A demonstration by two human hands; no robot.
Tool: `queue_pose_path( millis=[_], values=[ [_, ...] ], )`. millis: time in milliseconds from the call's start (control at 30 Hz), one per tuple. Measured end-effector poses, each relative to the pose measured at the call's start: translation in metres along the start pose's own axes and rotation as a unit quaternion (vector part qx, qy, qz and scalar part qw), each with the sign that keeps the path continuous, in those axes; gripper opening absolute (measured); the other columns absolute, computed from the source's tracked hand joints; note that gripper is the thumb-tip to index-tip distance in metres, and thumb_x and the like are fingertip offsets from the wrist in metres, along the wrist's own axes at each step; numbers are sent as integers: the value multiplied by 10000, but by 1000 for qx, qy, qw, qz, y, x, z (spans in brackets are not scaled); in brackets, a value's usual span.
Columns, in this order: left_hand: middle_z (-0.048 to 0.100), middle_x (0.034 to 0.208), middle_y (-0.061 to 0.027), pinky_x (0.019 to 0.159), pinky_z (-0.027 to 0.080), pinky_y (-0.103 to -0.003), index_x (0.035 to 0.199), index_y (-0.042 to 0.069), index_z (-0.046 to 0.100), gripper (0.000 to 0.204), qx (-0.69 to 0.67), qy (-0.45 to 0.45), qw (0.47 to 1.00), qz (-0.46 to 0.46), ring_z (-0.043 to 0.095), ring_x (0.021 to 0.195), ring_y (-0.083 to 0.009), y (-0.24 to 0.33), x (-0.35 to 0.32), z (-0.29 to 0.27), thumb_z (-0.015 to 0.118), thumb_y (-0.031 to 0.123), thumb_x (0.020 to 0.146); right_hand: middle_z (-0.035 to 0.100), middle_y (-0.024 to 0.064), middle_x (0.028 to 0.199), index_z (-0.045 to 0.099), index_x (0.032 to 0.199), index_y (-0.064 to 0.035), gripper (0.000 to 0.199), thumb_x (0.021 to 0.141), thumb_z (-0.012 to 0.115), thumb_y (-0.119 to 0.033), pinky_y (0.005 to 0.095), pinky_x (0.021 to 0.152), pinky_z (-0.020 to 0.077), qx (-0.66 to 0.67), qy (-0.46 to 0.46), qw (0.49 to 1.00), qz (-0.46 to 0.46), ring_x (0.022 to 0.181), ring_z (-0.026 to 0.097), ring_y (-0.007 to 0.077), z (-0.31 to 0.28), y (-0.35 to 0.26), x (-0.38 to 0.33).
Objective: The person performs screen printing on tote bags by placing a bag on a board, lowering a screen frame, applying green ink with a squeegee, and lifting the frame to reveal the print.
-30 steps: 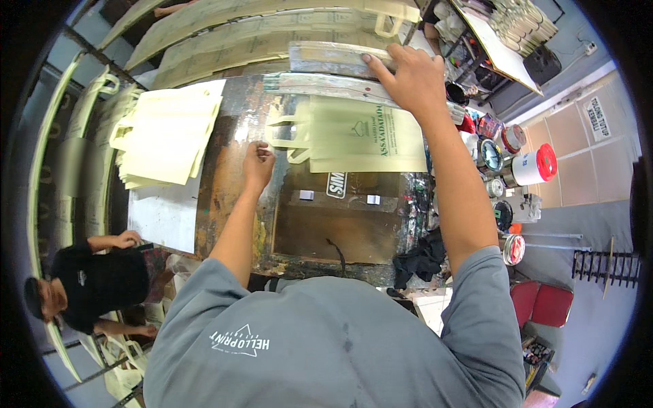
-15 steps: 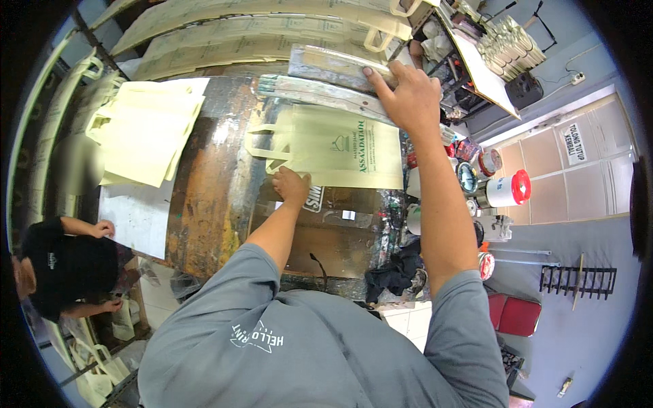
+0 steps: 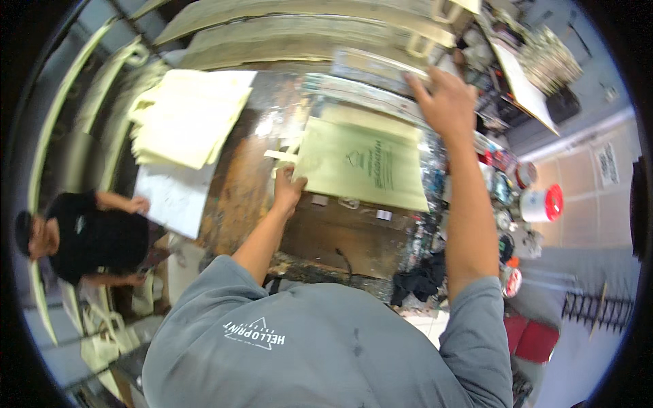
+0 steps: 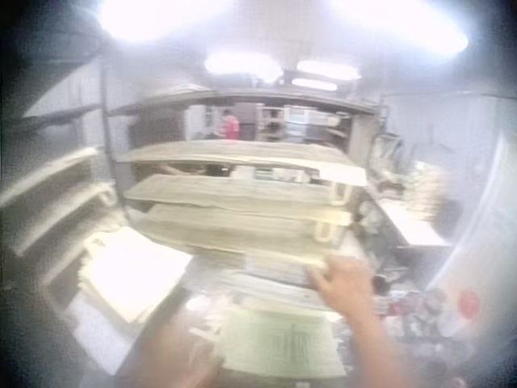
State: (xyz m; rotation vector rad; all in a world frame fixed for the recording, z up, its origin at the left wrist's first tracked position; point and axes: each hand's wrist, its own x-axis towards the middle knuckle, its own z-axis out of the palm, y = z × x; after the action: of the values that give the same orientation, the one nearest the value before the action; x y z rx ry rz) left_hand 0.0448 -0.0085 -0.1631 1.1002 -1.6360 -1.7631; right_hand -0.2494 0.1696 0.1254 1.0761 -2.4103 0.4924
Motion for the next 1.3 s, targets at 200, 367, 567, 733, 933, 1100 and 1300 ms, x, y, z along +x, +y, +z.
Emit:
queue_pose_path(
  millis=[200,367,567,733,933,1100,1300],
  values=[
    [611,1357,-182,960,564,-367,1503,-59,426,687,-84,151,978,-117,663,1165,-264,-81,-114,-230,710,-16,879,755,137,1012,736,1069,-72,562,1000,612,-615,542,933,442,-20,1,1000,-1,1036,692,351,-14,-12,-15],
    [651,1242,-167,855,587,-387,1458,39,468,636,1,376,919,-120,686,1054,-263,-104,-158,-401,697,-7,867,752,157,1021,737,1082,-73,583,1002,595,-632,528,937,431,-3,4,1000,-8,1044,684,363,-3,-14,-10],
    [570,1488,-196,1166,434,-483,1508,41,526,676,481,277,799,230,523,1395,-413,10,-39,-348,782,124,888,749,181,1013,747,1136,-71,605,1012,578,-639,493,922,433,-18,8,1000,-12,1042,690,371,-6,-6,-1],
    [555,1515,-177,1153,462,-459,1495,99,564,697,697,156,645,272,515,1409,-391,69,73,-289,770,60,830,720,179,940,739,1128,-46,591,1016,592,-607,480,874,423,-32,-20,999,-3,993,682,367,-12,-3,8],
    [657,1408,-100,1031,553,-453,1371,138,661,562,762,9,621,186,639,1266,-328,87,155,-324,779,86,824,708,189,928,736,1109,-41,554,997,642,-575,468,846,421,-15,-11,1000,-8,942,667,362,-7,3,17],
    [770,1140,-109,933,584,-457,1236,139,753,408,726,-113,661,153,733,1044,-338,155,165,-333,832,233,848,740,211,995,736,1112,-30,565,991,654,-576,466,876,448,5,-13,1000,3,983,690,378,-9,3,32],
    [772,1059,-168,884,578,-475,1189,104,735,270,692,-61,681,232,731,990,-376,182,188,-321,725,235,954,751,215,1033,744,1110,-32,593,988,644,-604,473,900,463,10,-40,998,43,1010,702,388,-10,12,41]
  ],
)
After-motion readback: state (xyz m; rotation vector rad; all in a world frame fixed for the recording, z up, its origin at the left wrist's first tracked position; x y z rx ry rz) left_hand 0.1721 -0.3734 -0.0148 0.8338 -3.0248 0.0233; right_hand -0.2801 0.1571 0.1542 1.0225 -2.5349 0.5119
